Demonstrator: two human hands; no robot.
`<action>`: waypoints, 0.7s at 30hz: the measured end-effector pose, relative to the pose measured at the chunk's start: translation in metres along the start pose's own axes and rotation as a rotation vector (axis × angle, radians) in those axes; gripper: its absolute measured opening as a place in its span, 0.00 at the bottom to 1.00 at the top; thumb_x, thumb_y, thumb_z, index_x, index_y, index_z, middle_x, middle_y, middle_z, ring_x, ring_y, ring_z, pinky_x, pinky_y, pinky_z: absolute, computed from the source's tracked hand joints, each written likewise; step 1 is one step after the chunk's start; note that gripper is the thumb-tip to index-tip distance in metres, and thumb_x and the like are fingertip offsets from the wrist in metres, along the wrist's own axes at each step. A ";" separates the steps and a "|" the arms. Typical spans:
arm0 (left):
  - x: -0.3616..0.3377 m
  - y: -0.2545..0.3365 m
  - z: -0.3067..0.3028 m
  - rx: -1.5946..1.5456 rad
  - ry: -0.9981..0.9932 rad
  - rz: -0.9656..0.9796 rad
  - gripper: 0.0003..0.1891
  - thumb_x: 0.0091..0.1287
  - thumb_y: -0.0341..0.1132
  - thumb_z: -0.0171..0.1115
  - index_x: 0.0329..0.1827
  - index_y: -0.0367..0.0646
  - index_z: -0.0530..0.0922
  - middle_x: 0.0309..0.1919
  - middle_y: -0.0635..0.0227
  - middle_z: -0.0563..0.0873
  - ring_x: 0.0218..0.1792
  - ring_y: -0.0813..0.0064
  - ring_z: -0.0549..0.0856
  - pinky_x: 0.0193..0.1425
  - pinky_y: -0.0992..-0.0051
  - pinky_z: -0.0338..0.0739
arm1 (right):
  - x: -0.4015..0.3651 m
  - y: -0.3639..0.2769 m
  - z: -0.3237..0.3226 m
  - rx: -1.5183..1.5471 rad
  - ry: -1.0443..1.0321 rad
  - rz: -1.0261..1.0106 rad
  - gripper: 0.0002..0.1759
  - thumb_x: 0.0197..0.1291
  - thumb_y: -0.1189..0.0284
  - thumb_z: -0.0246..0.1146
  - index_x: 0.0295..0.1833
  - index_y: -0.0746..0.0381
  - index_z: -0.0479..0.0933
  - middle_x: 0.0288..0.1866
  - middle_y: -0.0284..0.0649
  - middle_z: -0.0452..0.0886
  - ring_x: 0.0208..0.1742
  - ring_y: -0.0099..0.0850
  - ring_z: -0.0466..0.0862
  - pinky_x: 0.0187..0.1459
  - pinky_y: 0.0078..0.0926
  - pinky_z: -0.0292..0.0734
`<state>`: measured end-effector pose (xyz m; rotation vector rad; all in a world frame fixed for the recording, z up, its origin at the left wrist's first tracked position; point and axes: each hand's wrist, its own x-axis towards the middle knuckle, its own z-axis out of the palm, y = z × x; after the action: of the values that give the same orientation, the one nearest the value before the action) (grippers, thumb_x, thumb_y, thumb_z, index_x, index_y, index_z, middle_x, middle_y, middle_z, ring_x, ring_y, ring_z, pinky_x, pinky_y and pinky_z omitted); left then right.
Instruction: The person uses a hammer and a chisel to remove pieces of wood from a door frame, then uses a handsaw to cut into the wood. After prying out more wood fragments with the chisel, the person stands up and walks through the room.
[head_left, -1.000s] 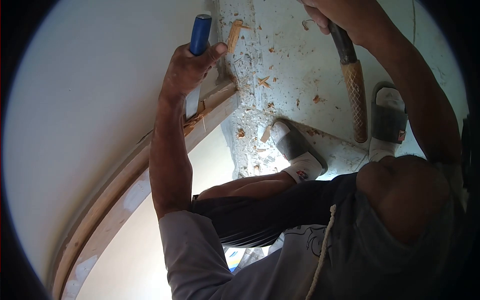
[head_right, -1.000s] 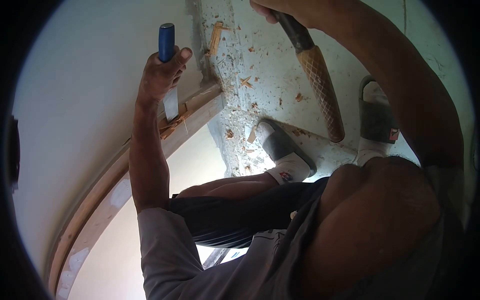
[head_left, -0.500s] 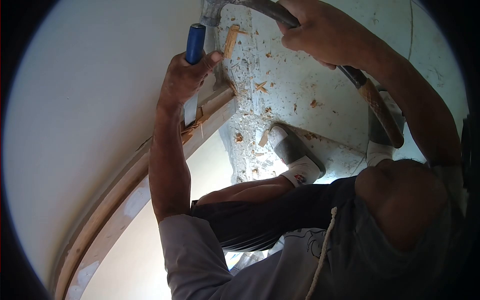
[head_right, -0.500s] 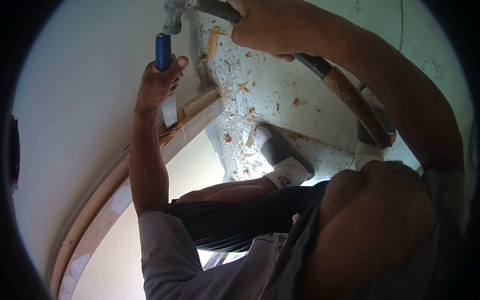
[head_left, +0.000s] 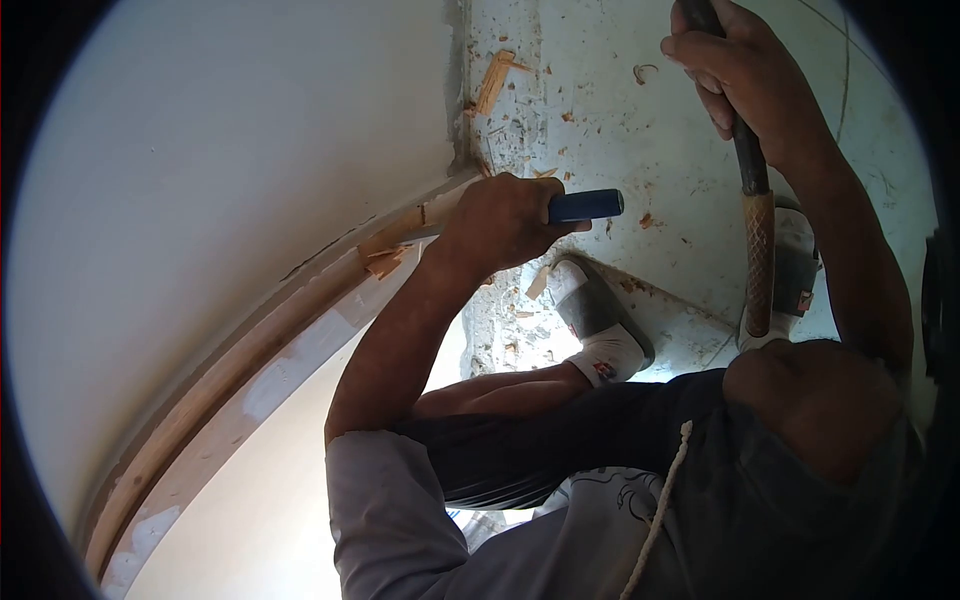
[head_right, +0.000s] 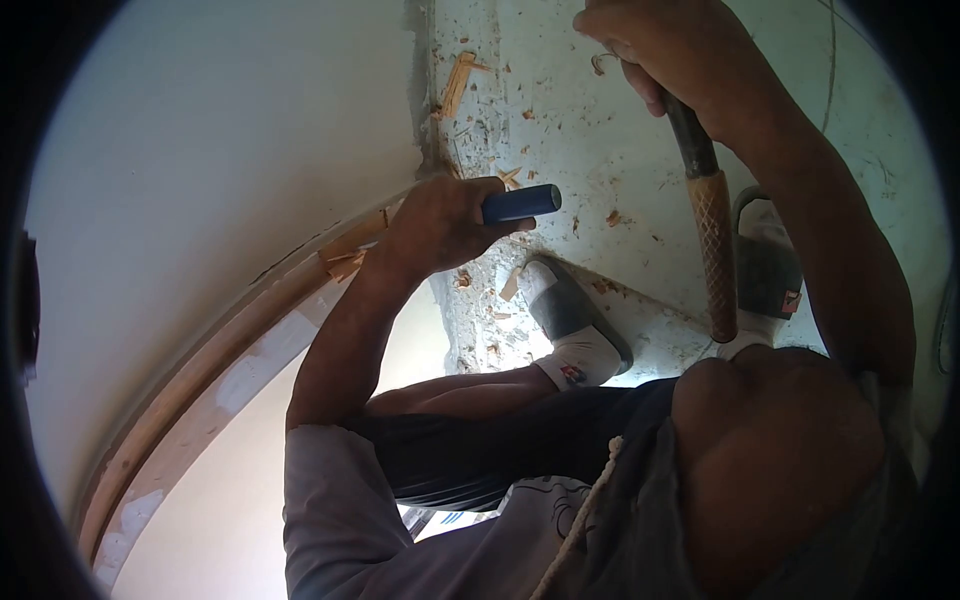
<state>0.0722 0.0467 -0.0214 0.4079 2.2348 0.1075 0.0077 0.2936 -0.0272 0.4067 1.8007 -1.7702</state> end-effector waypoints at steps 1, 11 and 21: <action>0.000 0.000 -0.006 -0.023 0.032 -0.032 0.23 0.62 0.57 0.67 0.35 0.43 0.84 0.21 0.61 0.85 0.25 0.59 0.87 0.34 0.62 0.81 | -0.001 0.001 0.001 -0.011 0.005 0.018 0.07 0.59 0.75 0.60 0.32 0.63 0.68 0.15 0.35 0.69 0.12 0.24 0.69 0.16 0.25 0.65; 0.014 -0.044 -0.073 -0.634 0.401 -0.148 0.27 0.64 0.60 0.66 0.22 0.44 0.75 0.10 0.84 0.64 0.11 0.92 0.62 0.15 0.83 0.56 | -0.006 0.012 0.003 0.028 -0.111 0.009 0.09 0.58 0.75 0.61 0.31 0.62 0.66 0.14 0.35 0.67 0.11 0.25 0.68 0.15 0.27 0.63; 0.022 -0.050 -0.058 -0.537 0.354 -0.181 0.26 0.63 0.59 0.67 0.23 0.44 0.75 0.11 0.81 0.68 0.13 0.90 0.65 0.17 0.82 0.60 | -0.005 0.014 -0.001 0.044 -0.112 -0.103 0.09 0.59 0.75 0.61 0.31 0.62 0.66 0.15 0.35 0.68 0.11 0.25 0.69 0.15 0.27 0.63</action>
<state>0.0018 0.0099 -0.0107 -0.1166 2.4518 0.7116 0.0201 0.2967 -0.0358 0.2310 1.7345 -1.8670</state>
